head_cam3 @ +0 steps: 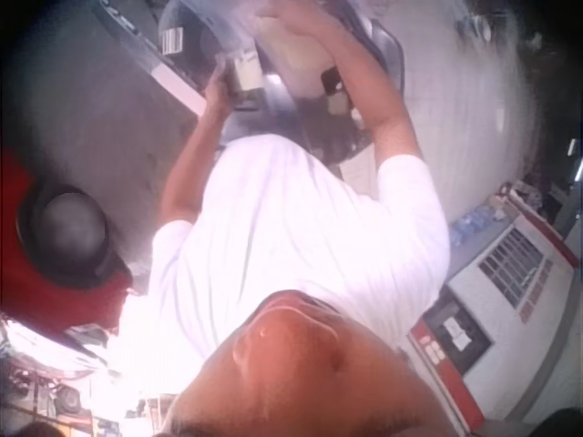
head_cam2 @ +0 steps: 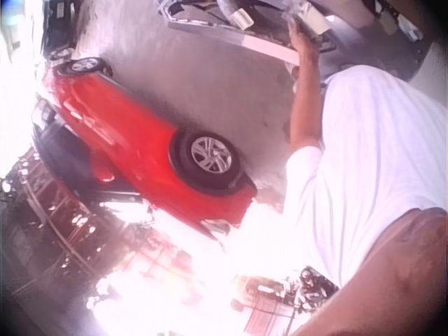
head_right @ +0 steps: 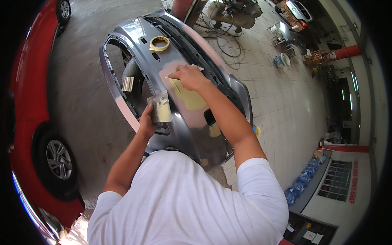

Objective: The person prepares body filler by mixing it on a metal plate, then applies and smooths the filler onto a car bumper using a spreader. The person works on a large section of the bumper to level the surface.

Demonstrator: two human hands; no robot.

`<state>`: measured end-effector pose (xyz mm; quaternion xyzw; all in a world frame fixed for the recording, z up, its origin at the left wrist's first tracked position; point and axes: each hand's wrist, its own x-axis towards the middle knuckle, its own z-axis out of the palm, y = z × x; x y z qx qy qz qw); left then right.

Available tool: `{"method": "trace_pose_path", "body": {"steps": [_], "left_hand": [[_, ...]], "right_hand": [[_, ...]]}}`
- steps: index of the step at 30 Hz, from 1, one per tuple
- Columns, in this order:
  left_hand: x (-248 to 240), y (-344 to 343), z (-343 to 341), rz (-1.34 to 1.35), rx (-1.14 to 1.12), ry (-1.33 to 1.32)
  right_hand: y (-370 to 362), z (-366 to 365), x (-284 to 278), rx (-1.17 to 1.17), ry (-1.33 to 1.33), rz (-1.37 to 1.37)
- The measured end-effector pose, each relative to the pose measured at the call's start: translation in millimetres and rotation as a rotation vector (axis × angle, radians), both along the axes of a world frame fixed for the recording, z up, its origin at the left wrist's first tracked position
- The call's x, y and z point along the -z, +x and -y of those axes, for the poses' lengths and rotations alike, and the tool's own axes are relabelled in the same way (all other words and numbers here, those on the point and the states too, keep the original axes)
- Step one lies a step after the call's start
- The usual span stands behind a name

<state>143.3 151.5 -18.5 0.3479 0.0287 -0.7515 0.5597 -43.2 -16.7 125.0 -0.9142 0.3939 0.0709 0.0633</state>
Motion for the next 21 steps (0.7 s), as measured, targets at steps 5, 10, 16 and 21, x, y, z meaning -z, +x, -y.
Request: {"method": "trace_pose_path", "body": {"steps": [5, 10, 16, 21], "left_hand": [[2.4, 1.1, -7.4, -0.019, -0.066, 0.077], [11.8, 18.4, -15.5, -0.061, -0.145, 0.144], [4.2, 35.8, -10.3, -0.074, -0.235, 0.117], [-10.8, 53.2, -12.9, -0.065, -0.303, 0.088]], "right_hand": [[28.9, 15.4, 20.3, -0.007, -0.010, -0.080], [4.6, -26.5, 34.3, 0.020, -0.023, 0.001], [-57.7, -132.6, 50.6, 0.048, -0.158, 0.178], [-84.7, -177.7, 25.0, 0.089, -0.052, 0.090]]}}
